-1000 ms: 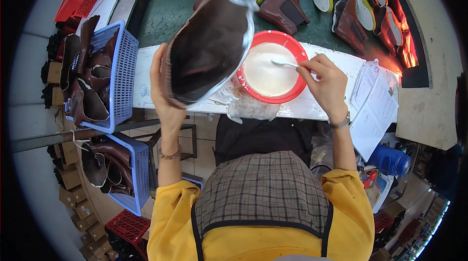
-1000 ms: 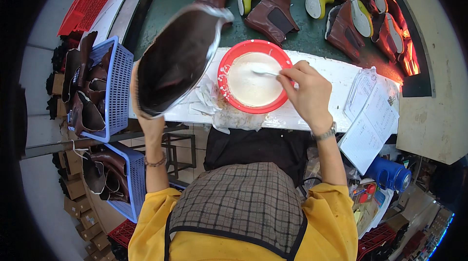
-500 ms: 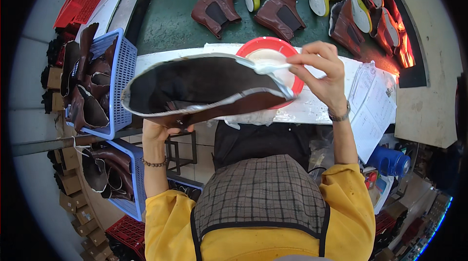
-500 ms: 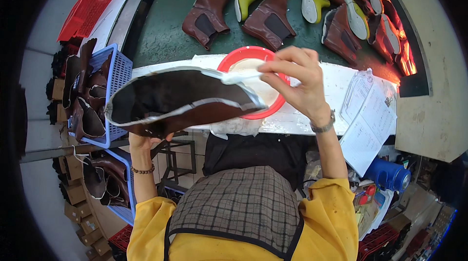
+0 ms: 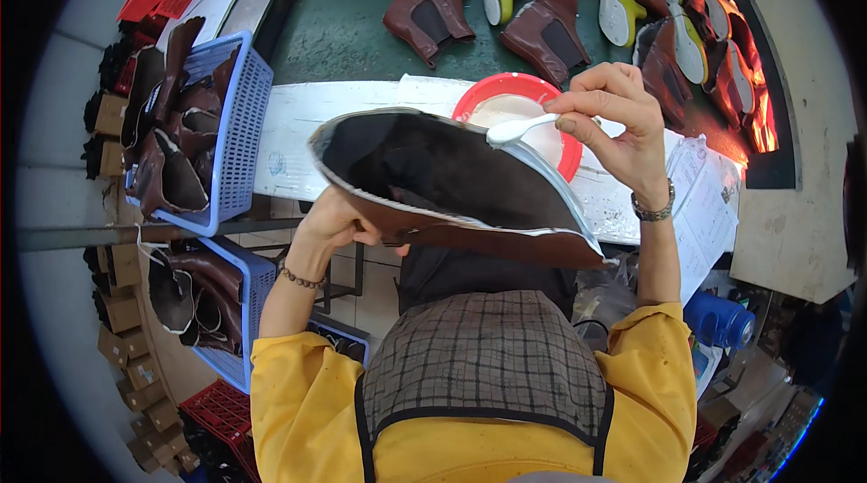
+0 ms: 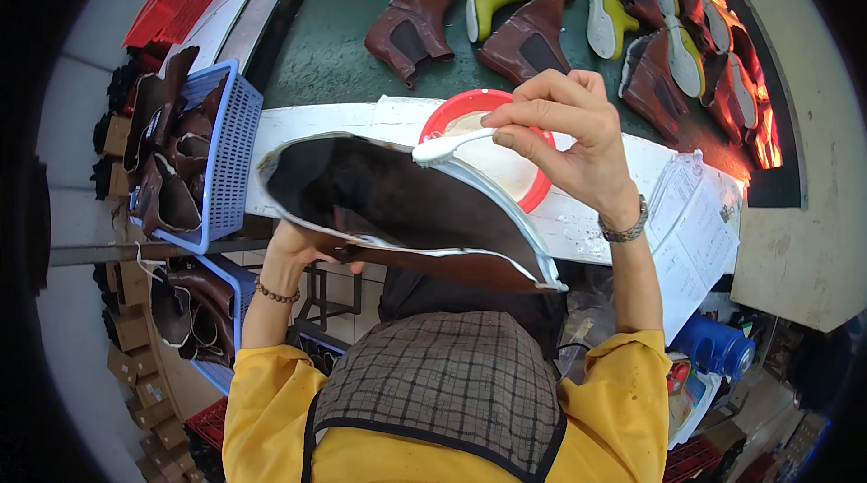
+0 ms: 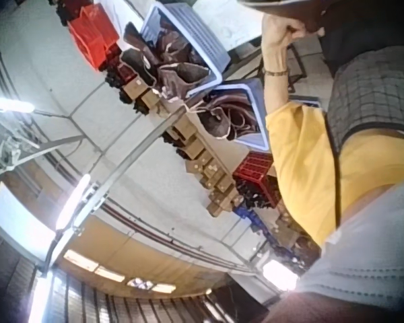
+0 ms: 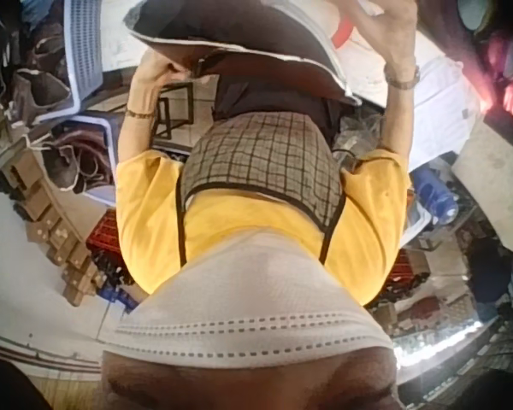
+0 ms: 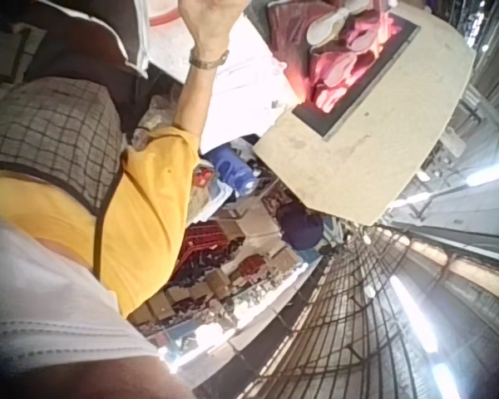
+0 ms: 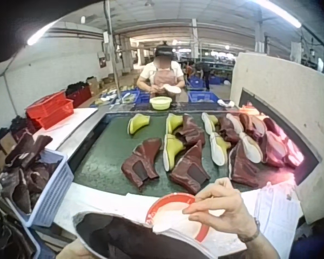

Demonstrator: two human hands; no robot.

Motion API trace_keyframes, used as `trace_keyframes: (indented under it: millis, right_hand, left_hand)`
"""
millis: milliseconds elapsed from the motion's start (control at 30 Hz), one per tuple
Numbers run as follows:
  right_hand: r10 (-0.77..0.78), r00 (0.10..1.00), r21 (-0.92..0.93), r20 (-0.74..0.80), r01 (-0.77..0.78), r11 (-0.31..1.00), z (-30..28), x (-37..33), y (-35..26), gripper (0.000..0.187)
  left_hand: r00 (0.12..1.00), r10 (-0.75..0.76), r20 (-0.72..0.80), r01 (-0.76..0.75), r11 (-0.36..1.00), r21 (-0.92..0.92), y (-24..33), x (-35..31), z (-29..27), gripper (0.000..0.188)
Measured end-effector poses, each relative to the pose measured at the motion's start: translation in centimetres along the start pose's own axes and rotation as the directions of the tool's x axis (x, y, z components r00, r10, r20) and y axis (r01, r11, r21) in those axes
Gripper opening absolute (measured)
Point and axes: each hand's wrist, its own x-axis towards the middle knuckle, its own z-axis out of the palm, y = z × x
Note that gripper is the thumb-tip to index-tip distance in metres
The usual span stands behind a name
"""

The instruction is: Applying a white liquid adhesive to the edges of shoe uppers using a small brush or applicator.

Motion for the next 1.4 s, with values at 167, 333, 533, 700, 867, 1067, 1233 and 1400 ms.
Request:
trace_keyframes:
  millis: [167,333,533,700,867,1067,1233,1400]
  right_hand:
    - [-0.033,0.990,-0.049,0.138,0.040,0.998,0.1,2.2,-0.7,0.020]
    - [-0.190,0.969,-0.014,0.160,0.195,0.981,2.7,4.3,0.1,0.015]
    - [0.035,0.999,0.127,0.018,-0.037,0.991,3.8,3.0,2.5,0.012]
    - [0.753,0.637,0.504,-0.164,-0.602,0.619,3.5,-9.5,11.2,0.025]
    - [0.868,0.386,0.555,-0.312,-0.668,0.496,8.0,-16.4,12.0,0.022]
    - [0.854,0.348,0.490,-0.387,-0.707,0.510,9.2,-15.2,11.9,0.022]
    - [0.847,0.363,0.505,-0.388,-0.685,0.525,9.2,-15.4,12.1,0.021]
    - [0.870,0.291,0.564,-0.397,-0.671,0.482,7.8,-16.1,11.2,0.021]
  left_hand:
    - [0.983,-0.114,0.145,0.101,0.990,0.093,0.9,0.2,3.0,0.030]
    - [0.954,-0.263,0.141,0.244,0.960,0.138,-0.2,0.8,4.6,0.036]
    - [0.979,-0.144,0.141,0.137,0.989,0.064,0.5,1.2,3.0,0.057]
    - [0.985,0.164,-0.048,-0.164,0.986,-0.007,6.0,3.5,0.5,0.046]
    - [0.872,0.483,-0.082,-0.407,0.807,0.428,17.0,12.8,0.1,0.040]
    - [0.301,0.929,0.216,-0.228,-0.150,0.962,25.7,29.9,-3.0,0.064]
    - [0.359,0.868,0.342,-0.069,-0.341,0.937,29.2,32.9,-2.6,0.098]
    - [0.082,0.766,0.637,0.178,-0.640,0.747,35.4,22.4,-6.4,0.058]
